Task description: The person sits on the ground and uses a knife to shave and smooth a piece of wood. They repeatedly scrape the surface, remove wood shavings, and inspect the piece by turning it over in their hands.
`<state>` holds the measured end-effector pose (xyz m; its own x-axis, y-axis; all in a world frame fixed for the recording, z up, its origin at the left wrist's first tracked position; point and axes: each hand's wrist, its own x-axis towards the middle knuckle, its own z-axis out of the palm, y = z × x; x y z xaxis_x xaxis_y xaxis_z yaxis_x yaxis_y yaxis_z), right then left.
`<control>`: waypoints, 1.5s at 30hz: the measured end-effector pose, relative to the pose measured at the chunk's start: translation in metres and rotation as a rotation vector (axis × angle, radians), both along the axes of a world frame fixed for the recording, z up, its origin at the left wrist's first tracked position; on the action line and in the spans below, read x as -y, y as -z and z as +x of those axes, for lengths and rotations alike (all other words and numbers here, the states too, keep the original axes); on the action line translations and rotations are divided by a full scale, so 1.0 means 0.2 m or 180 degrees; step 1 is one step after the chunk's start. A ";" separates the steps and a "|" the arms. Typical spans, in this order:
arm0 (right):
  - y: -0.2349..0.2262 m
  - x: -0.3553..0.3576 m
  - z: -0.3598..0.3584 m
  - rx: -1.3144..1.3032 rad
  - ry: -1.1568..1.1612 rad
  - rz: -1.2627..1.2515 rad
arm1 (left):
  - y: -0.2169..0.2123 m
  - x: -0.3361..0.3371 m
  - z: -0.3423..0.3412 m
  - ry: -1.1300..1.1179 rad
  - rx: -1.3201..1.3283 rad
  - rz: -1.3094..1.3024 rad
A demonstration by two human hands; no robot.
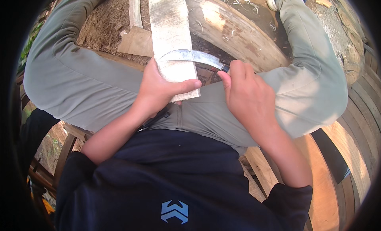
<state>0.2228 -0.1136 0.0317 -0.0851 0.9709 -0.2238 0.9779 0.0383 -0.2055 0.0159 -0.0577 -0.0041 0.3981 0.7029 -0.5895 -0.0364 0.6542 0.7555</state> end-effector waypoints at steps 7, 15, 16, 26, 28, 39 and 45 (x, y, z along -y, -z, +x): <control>0.02 -0.03 -0.09 0.0019 -0.0021 0.0298 | -0.04 -0.02 -0.01 0.0066 -0.0022 -0.0537; 0.00 -0.06 -0.17 0.0081 -0.0038 0.0233 | -0.03 0.01 0.01 0.0022 -0.0491 -0.0504; 0.02 -0.09 -0.18 0.0038 -0.0020 0.0171 | -0.02 0.02 0.01 0.0097 -0.0552 -0.0315; -0.14 -0.28 0.02 -0.1151 0.1022 -0.0658 | 0.00 0.03 0.02 -0.0025 -0.0377 -0.0007; -0.18 -0.23 0.07 -0.1191 0.0924 -0.0751 | 0.01 0.03 0.02 -0.0009 -0.0402 0.0058; -0.22 -0.08 0.05 -0.1051 0.1035 -0.1216 | -0.01 0.00 0.02 -0.0022 -0.0108 -0.0184; -0.12 -0.05 -0.04 -0.0284 0.0635 -0.0640 | -0.01 -0.02 -0.01 0.0019 0.0028 -0.0349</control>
